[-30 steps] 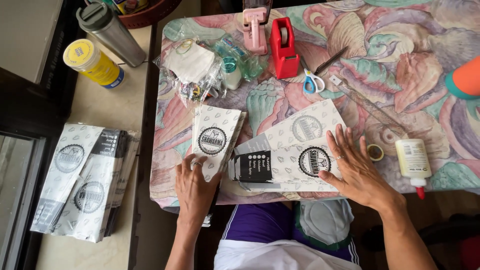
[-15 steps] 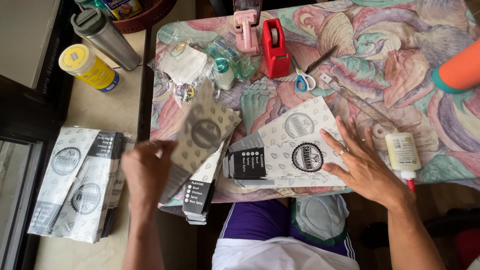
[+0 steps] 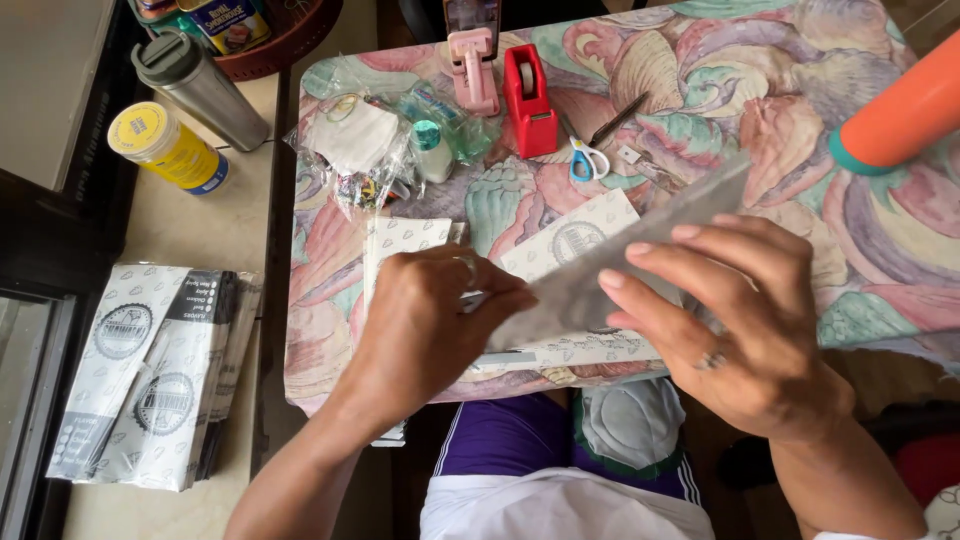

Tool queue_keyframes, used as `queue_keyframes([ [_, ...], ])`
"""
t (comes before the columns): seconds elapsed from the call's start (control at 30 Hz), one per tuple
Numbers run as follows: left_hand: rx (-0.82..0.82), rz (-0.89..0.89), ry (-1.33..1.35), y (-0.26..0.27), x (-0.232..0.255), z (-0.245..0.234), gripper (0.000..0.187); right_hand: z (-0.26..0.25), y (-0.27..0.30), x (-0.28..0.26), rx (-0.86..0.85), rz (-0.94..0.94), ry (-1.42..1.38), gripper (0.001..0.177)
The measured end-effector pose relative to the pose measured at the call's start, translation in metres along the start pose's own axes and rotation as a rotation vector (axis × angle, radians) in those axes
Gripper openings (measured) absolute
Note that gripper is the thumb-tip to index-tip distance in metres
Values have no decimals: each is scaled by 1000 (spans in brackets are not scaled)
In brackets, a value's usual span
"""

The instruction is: The person organizes printed shawarma wrappers by hand on a table, folding them and stacking them together.

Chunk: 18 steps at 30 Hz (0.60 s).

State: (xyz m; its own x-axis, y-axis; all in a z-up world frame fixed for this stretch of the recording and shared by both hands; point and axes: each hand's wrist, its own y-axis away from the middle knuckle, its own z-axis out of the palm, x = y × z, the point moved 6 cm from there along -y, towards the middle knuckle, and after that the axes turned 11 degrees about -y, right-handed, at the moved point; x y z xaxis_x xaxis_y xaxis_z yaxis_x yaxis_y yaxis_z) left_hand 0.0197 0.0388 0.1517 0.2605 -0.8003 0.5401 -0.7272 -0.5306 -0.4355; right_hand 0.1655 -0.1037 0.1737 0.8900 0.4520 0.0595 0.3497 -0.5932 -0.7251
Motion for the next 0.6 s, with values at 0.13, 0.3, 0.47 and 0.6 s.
queue_keyframes([
  [0.13,-133,-78,65,4,-9,36,14,10,1,4,-125,27,-73,39],
  [0.3,-417,-373,448,14,-30,77,19,21,12,1,-178,56,-147,17],
  [0.47,-492,-371,444,3,-64,103,15,18,22,-17,-204,36,-204,21],
  [0.6,-125,-68,124,-22,-85,94,7,-5,25,-51,-295,6,-238,11],
])
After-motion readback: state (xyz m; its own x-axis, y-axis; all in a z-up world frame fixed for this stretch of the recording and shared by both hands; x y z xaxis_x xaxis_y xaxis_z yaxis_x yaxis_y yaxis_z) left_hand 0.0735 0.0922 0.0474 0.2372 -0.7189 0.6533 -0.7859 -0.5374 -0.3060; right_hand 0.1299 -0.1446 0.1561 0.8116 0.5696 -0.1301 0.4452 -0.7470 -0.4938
